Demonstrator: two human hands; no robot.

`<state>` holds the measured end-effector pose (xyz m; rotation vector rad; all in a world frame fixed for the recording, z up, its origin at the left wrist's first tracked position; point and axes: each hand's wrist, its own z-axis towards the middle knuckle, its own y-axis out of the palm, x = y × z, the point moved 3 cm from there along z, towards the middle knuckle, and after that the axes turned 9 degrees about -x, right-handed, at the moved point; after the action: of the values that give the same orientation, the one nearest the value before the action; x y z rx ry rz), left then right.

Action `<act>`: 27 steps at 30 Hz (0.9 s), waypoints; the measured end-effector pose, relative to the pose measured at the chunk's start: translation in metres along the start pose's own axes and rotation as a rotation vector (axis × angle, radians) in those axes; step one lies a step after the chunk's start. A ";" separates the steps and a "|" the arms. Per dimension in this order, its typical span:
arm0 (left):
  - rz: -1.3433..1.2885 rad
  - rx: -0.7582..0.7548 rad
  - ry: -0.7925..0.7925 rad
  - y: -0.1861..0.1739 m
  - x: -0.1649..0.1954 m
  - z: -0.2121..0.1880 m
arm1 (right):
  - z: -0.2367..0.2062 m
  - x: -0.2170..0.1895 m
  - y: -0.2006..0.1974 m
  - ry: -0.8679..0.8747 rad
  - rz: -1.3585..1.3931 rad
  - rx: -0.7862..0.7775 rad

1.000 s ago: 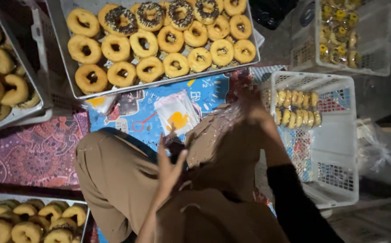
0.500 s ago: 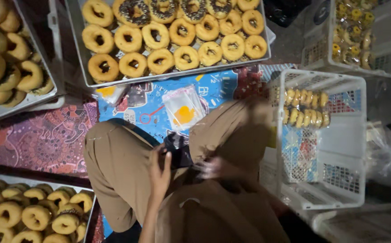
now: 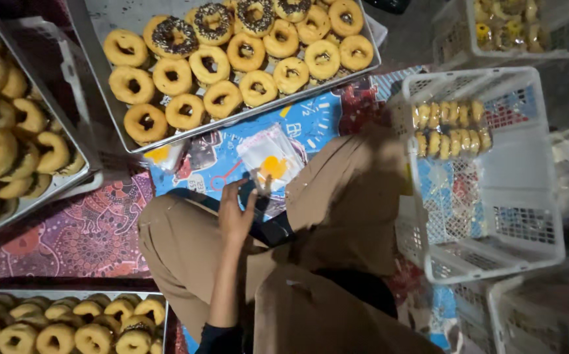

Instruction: The person picks donuts from metal trays, places them into small plastic bags, and sets the filled bags into a white basket. The person handles both plain and chocolate-topped donuts throughout the clip.

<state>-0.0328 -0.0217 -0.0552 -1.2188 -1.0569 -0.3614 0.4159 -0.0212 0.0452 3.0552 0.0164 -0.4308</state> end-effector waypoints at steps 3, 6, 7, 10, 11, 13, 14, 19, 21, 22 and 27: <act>0.166 -0.138 -0.118 0.018 -0.026 -0.005 | -0.046 -0.011 -0.004 0.066 -0.176 0.034; 0.080 -0.169 -0.222 0.047 -0.044 0.015 | -0.043 -0.085 -0.065 -0.112 -0.315 0.496; 0.036 -0.108 -0.213 0.058 -0.045 0.026 | -0.025 -0.118 -0.090 -0.301 -0.288 0.657; -0.059 0.186 -0.259 0.081 -0.036 0.050 | 0.074 -0.230 -0.163 -0.822 -0.269 0.803; -0.062 0.212 -0.276 0.084 -0.031 0.051 | 0.108 -0.257 -0.181 -0.817 -0.290 0.806; -0.057 0.258 -0.304 0.087 -0.021 0.058 | 0.167 -0.300 -0.212 -0.549 -0.519 1.032; -0.061 0.283 -0.294 0.086 -0.016 0.061 | 0.193 -0.308 -0.225 -0.183 -0.470 0.960; -0.118 0.242 -0.164 0.071 0.002 0.087 | 0.201 -0.315 -0.232 -0.229 -0.387 1.093; -0.080 0.148 -0.438 0.067 -0.004 0.090 | 0.190 -0.306 -0.232 -0.261 -0.413 1.130; -0.063 0.101 -0.569 0.067 -0.007 0.088 | 0.183 -0.304 -0.232 -0.305 -0.457 1.227; 0.115 0.038 -0.348 0.069 0.000 0.072 | 0.188 -0.308 -0.241 -0.239 -0.691 1.055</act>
<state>-0.0159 0.0673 -0.0982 -1.3305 -1.2763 -0.0385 0.0635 0.2077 -0.0631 3.8597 1.2288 -1.1441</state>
